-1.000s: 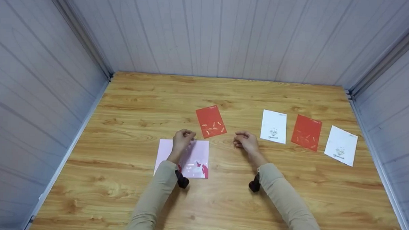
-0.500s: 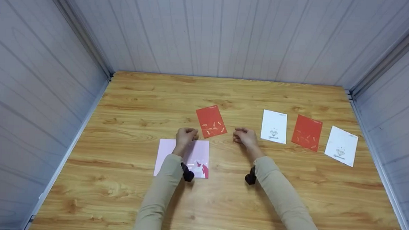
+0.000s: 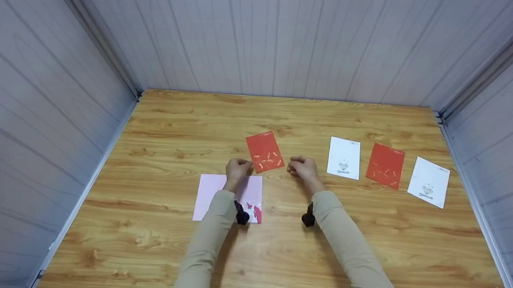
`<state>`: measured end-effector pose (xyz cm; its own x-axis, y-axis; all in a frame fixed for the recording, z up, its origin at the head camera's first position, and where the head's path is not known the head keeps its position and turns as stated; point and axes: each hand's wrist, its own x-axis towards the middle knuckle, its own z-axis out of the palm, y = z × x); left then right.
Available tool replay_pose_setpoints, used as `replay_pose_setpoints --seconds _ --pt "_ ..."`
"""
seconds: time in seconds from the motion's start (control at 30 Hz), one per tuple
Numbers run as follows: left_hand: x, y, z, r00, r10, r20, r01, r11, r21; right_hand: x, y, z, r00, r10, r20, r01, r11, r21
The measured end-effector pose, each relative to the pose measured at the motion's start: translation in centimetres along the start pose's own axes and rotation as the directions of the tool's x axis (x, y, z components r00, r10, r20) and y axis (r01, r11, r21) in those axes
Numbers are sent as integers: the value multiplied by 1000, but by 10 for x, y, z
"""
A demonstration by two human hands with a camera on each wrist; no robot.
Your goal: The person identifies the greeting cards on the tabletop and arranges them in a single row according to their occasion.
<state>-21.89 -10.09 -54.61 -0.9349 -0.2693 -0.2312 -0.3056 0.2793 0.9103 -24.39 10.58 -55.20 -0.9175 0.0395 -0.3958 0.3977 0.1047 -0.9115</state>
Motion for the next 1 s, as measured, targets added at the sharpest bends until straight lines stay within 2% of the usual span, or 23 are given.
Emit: replay_pose_setpoints --seconds 0.1,0.37,0.47,0.63,0.87,1.0 --pt "1 1 2 1000 3 -17 -2 999 46 0 -2 1 1000 0 8 0 1000 -18" --pt "2 3 5 1000 -8 -28 10 997 79 0 -4 3 999 -12 32 13 1000 -22" --pt "3 4 6 1000 -8 -29 10 998 69 0 -6 4 999 -19 44 20 1000 -22" --pt "4 3 9 1000 -25 -14 25 1000 3 0 -6 6 998 -38 50 39 999 -20" --pt "5 2 11 999 -34 -40 35 999 16 2 -7 6 997 -41 59 42 999 -21" --pt "4 2 13 999 -34 -38 34 999 14 1 -8 8 997 -16 78 15 1000 15"
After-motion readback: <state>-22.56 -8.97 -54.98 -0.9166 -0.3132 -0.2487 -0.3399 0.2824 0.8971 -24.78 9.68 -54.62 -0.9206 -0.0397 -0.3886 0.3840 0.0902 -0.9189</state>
